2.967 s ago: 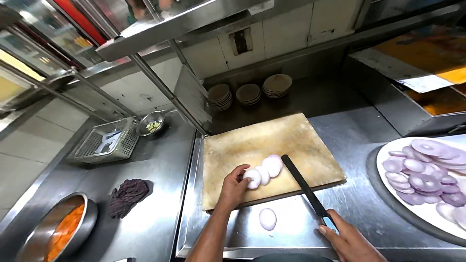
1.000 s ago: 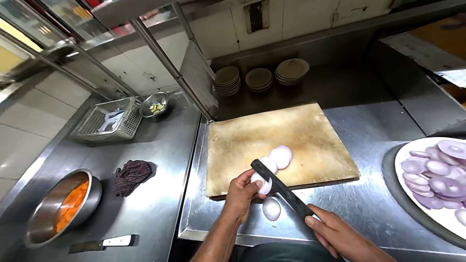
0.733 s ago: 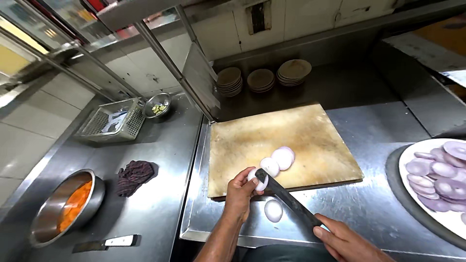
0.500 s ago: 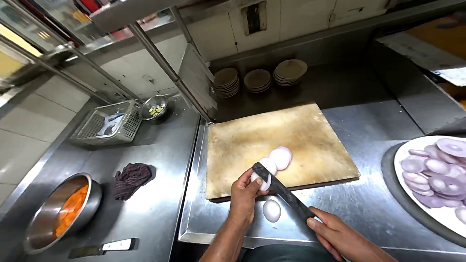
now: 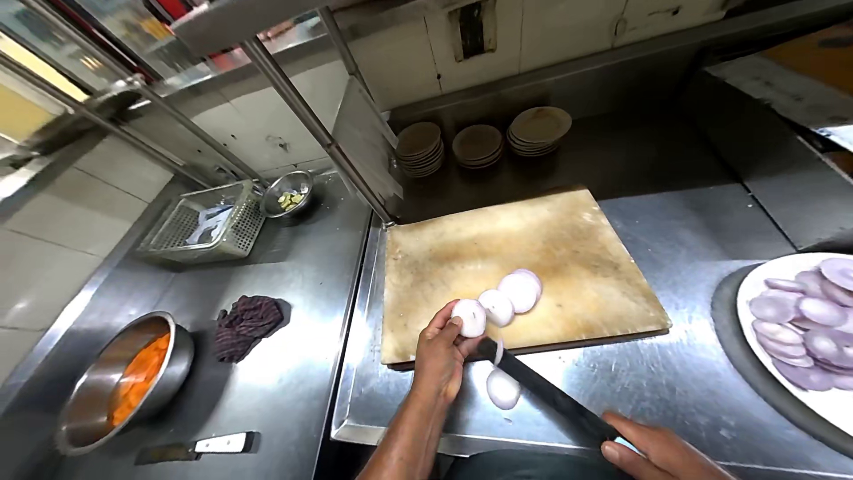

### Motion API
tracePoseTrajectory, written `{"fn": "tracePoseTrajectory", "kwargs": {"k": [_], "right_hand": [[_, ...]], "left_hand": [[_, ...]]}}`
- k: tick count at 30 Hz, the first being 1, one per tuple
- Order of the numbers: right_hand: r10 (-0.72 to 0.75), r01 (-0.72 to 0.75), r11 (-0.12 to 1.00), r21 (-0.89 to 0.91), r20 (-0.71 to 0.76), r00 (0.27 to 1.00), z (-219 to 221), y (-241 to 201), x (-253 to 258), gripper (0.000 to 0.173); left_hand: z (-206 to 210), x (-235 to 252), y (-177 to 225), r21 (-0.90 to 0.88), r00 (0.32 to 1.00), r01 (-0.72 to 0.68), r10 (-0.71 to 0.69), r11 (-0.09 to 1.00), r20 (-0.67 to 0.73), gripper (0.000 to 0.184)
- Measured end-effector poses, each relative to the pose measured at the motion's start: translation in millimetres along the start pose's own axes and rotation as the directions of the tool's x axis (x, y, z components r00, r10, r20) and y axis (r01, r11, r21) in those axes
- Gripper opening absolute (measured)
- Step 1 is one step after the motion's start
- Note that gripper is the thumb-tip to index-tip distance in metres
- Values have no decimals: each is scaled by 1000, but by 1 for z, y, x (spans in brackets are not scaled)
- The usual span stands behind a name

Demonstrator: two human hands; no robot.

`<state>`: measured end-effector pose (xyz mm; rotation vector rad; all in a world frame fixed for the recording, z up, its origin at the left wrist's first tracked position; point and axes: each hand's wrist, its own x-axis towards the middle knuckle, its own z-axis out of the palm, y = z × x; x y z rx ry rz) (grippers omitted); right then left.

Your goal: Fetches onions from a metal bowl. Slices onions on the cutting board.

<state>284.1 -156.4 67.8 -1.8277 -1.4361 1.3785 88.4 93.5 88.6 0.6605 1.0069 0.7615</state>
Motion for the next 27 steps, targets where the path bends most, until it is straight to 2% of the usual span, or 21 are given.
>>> {"fn": "tracePoseTrajectory", "kwargs": {"k": [2, 4, 6, 8, 10, 13, 15, 17, 21, 23, 25, 27], "right_hand": [[-9, -8, 976, -217, -80, 997, 1, 0, -13, 39], [37, -80, 934, -348, -131, 991, 4, 4, -22, 32], [102, -155, 908, -390, -153, 983, 5, 5, -29, 29], [145, -180, 922, -344, -128, 981, 3, 7, -31, 31], [157, -185, 944, -273, -122, 980, 5, 10, -31, 33], [195, -223, 957, -185, -158, 968, 9, 15, -32, 37], [189, -217, 963, -159, -176, 966, 10, 17, -33, 39], [172, -201, 970, -140, -197, 965, 10, 20, -34, 40], [166, -197, 977, -85, -278, 946, 13, 27, -34, 40], [172, -196, 979, -54, -301, 938, 14, 30, -33, 41], [185, -204, 978, -37, -292, 938, 13, 31, -32, 42], [196, -213, 977, -31, -280, 940, 11, 29, -32, 42]], "left_hand": [[-4, 2, 3, 63, 999, -31, 30, 998, 24, 33], [-9, 7, 5, 194, 994, -92, 79, 977, 76, 34], [-11, 13, 7, 345, 984, -159, 119, 925, 136, 33], [-10, 18, 10, 488, 971, -212, 129, 847, 199, 31], [-7, 24, 13, 627, 956, -269, 120, 731, 269, 28], [-1, 34, 16, 780, 894, -440, 135, 444, 427, 27], [2, 39, 16, 800, 843, -538, 164, 267, 512, 27], [4, 43, 14, 800, 817, -574, 185, 173, 546, 27], [6, 42, 10, 819, 829, -555, 187, 148, 528, 34], [11, 38, 6, 832, 827, -551, 176, 69, 533, 46], [19, 34, 1, 838, 822, -540, 163, -82, 546, 66], [25, 33, -5, 832, 821, -517, 160, -200, 548, 76]]}}
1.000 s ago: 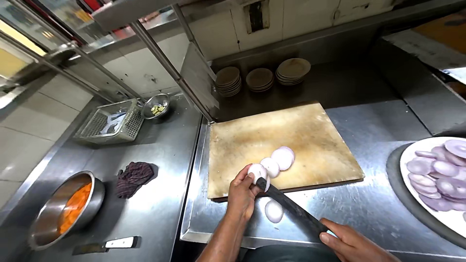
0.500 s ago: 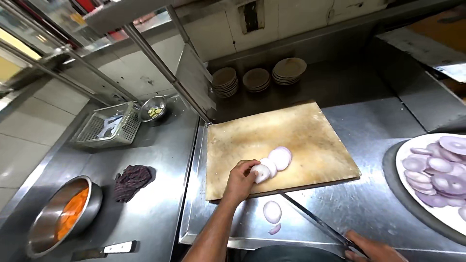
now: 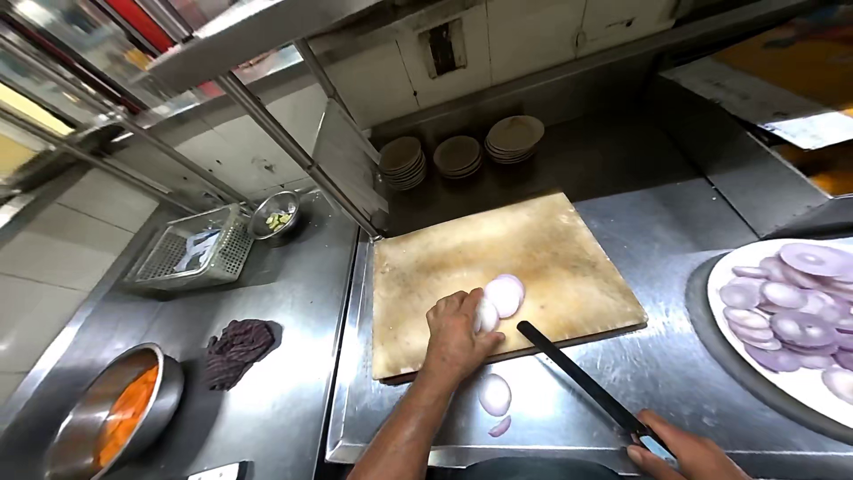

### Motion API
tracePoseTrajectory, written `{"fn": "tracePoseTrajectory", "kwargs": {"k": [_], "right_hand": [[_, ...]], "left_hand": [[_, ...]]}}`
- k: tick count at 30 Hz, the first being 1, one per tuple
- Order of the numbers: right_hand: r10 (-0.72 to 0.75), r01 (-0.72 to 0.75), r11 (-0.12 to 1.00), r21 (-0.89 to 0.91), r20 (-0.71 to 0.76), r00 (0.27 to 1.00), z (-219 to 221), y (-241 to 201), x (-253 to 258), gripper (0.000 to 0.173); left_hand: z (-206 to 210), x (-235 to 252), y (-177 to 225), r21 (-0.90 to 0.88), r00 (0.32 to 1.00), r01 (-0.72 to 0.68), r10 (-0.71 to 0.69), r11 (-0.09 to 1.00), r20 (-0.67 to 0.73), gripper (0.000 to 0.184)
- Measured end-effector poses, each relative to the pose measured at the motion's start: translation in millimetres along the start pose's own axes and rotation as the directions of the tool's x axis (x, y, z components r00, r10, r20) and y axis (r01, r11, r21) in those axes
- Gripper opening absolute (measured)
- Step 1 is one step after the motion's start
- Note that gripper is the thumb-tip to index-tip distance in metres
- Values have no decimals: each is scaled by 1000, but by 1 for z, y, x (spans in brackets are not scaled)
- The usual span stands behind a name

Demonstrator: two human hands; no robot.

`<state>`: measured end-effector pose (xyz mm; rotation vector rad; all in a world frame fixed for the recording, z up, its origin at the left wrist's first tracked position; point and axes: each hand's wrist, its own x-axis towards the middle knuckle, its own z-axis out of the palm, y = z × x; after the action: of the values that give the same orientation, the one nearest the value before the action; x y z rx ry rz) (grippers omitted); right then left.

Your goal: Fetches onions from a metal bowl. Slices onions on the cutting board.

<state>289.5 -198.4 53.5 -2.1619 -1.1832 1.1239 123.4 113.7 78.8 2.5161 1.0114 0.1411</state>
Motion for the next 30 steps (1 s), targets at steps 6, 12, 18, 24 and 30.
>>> {"fn": "tracePoseTrajectory", "kwargs": {"k": [6, 12, 18, 24, 30], "right_hand": [[12, -11, 999, 31, -42, 999, 3, 3, 0, 41], [14, -10, 998, 61, -50, 999, 3, 6, 1, 42], [30, -26, 996, 82, -43, 999, 1, 4, 0, 41], [28, -23, 996, 82, -57, 998, 1, 4, 2, 42], [32, -29, 997, 70, -48, 998, 0, 3, 5, 45]], "left_hand": [[4, 5, 3, 44, 999, -30, 29, 999, 35, 64], [9, 8, -6, -410, 992, -104, 62, 906, -114, 67], [2, 7, -22, -820, 978, -171, -10, 546, -211, 76], [15, -17, -43, -683, 965, -174, -15, 710, -261, 75], [21, -37, -46, -346, 964, -97, 1, 933, -266, 77]]}}
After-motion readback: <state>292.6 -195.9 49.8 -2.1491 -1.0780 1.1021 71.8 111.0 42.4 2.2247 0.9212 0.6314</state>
